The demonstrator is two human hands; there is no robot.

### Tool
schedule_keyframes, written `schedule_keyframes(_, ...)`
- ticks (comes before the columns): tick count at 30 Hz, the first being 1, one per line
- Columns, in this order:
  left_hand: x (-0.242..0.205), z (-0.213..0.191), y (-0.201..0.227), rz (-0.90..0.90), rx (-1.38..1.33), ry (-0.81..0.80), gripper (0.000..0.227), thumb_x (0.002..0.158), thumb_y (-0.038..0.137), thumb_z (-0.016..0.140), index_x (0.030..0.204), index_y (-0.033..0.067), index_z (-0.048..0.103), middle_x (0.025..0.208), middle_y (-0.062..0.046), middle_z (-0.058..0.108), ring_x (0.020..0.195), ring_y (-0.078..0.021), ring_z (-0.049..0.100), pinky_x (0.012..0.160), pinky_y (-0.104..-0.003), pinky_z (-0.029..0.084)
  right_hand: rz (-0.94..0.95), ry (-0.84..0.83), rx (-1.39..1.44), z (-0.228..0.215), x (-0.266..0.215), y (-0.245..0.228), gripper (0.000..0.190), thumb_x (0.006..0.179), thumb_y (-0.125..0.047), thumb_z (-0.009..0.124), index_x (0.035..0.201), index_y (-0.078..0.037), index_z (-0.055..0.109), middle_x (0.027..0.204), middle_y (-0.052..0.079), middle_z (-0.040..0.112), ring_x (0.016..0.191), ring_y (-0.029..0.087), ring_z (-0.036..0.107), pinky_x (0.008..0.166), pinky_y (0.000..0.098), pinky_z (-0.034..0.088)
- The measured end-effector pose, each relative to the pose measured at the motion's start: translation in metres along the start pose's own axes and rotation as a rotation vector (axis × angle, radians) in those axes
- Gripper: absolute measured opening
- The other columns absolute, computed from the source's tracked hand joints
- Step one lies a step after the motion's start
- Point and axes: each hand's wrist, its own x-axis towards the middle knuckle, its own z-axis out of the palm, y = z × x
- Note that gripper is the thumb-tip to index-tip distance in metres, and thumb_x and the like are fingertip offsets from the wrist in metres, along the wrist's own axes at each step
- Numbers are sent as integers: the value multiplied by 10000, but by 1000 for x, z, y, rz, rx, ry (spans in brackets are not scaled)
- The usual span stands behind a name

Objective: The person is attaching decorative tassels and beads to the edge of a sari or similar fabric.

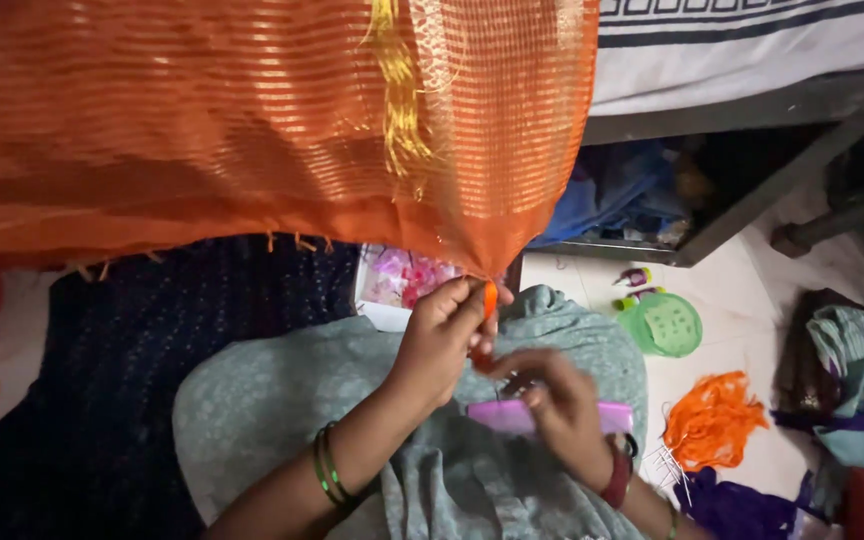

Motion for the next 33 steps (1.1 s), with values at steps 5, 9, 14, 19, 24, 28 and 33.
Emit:
schedule_keyframes(5, 1, 3, 9, -165, -200, 30, 192, 1066, 171, 532, 1031, 49, 676, 709, 29, 546, 539, -35, 428, 473, -193, 323, -21, 379, 10, 13, 73, -33, 272, 1021, -240, 657, 1100, 15, 605, 949, 104, 713, 826, 134, 687, 752, 281, 555)
schedule_keyframes(9, 0, -2, -4, -101, -56, 163, 202, 1062, 189, 554, 1012, 45, 688, 781, -15, 620, 592, -46, 486, 492, -215, 353, 250, 142, 529, 21, 103, -38, 163, 1033, -174, 644, 1044, -14, 668, 863, 30, 675, 702, 97, 613, 633, 260, 499)
schedule_keyframes(14, -8, -7, 27, 469, 566, 292, 249, 1072, 237, 610, 1162, 15, 677, 926, -10, 673, 807, -60, 623, 701, -236, 512, 170, 190, 491, 22, 93, -38, 191, 1067, -202, 634, 1020, -20, 665, 918, 22, 703, 784, 83, 608, 728, 236, 484)
schedule_keyframes(19, 18, -2, 46, 80, 369, -37, 278, 1028, 282, 649, 1000, 22, 744, 795, 19, 690, 700, -54, 623, 642, -237, 510, 12, 220, 333, 16, 73, -12, 341, 1179, -225, 600, 928, -3, 661, 966, 10, 609, 829, 67, 540, 819, 252, 429)
schedule_keyframes(24, 22, -1, 34, -40, 30, -89, 237, 1010, 202, 684, 1067, -15, 760, 865, -9, 720, 761, -60, 626, 674, -227, 492, -13, 116, 106, 6, 59, -35, 184, 1110, -158, 605, 1028, -6, 665, 1097, 29, 633, 1023, 132, 602, 938, 276, 492)
schedule_keyframes(28, 22, -7, 40, -23, 27, -91, 238, 1025, 185, 672, 1101, -29, 747, 876, -40, 722, 723, -66, 627, 624, -229, 504, 90, 119, 18, -16, 35, -26, 167, 996, -81, 640, 1156, -35, 618, 1161, 17, 652, 1103, 130, 612, 983, 277, 505)
schedule_keyframes(33, 29, -13, 51, -20, 103, -149, 233, 1017, 173, 623, 1156, -7, 676, 989, -78, 758, 705, -91, 653, 613, -261, 559, 75, -305, -647, -48, -37, 39, 238, 815, -97, 743, 1041, -37, 701, 1137, 138, 692, 1066, 307, 663, 932, 379, 529)
